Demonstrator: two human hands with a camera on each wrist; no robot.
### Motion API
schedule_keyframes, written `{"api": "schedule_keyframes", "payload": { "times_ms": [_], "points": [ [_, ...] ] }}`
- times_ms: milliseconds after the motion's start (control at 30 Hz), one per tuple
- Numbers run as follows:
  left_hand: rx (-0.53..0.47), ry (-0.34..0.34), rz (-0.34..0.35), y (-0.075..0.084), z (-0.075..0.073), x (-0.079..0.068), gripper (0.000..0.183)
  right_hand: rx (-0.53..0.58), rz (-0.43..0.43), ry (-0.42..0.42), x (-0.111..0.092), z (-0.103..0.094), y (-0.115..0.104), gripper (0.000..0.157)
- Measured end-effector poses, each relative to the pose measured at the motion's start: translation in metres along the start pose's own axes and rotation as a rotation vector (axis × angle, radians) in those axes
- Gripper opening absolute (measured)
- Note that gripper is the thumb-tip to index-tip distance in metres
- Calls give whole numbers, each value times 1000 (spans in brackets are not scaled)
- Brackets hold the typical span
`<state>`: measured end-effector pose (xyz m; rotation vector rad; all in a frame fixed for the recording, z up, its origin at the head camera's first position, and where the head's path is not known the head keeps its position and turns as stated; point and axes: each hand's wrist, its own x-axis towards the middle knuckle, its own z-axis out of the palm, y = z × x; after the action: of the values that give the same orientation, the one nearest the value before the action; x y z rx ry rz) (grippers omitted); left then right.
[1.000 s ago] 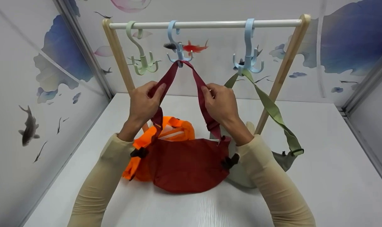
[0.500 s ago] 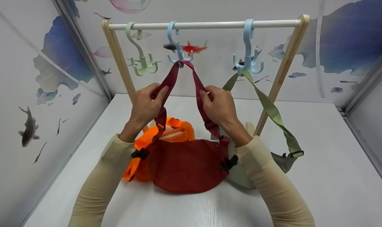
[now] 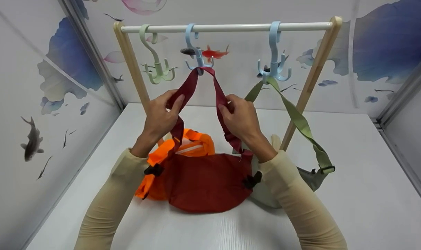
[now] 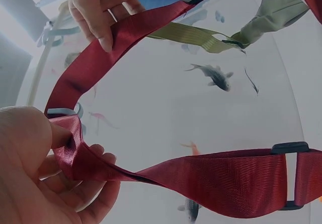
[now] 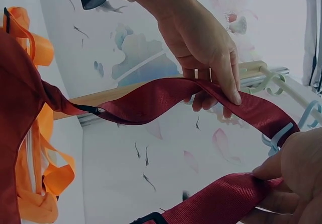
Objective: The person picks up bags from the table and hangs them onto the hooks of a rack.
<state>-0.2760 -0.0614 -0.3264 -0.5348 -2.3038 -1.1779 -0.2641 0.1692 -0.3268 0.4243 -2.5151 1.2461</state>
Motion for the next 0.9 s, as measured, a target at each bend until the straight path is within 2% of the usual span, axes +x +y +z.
{"api": "schedule_keyframes", "payload": {
  "times_ms": [333,567,900],
  "points": [
    [9,35,8,0,-5,0,35,-11,-10,-17,-2,-1,-4,33],
    [7,29,-9,-2,-8,-3,35,-11,0,-22,-4,0,-2,31],
    [60,37,-7,-4,-13,-8,38,-34,-8,-32,-6,-1,-1,31]
  ]
}}
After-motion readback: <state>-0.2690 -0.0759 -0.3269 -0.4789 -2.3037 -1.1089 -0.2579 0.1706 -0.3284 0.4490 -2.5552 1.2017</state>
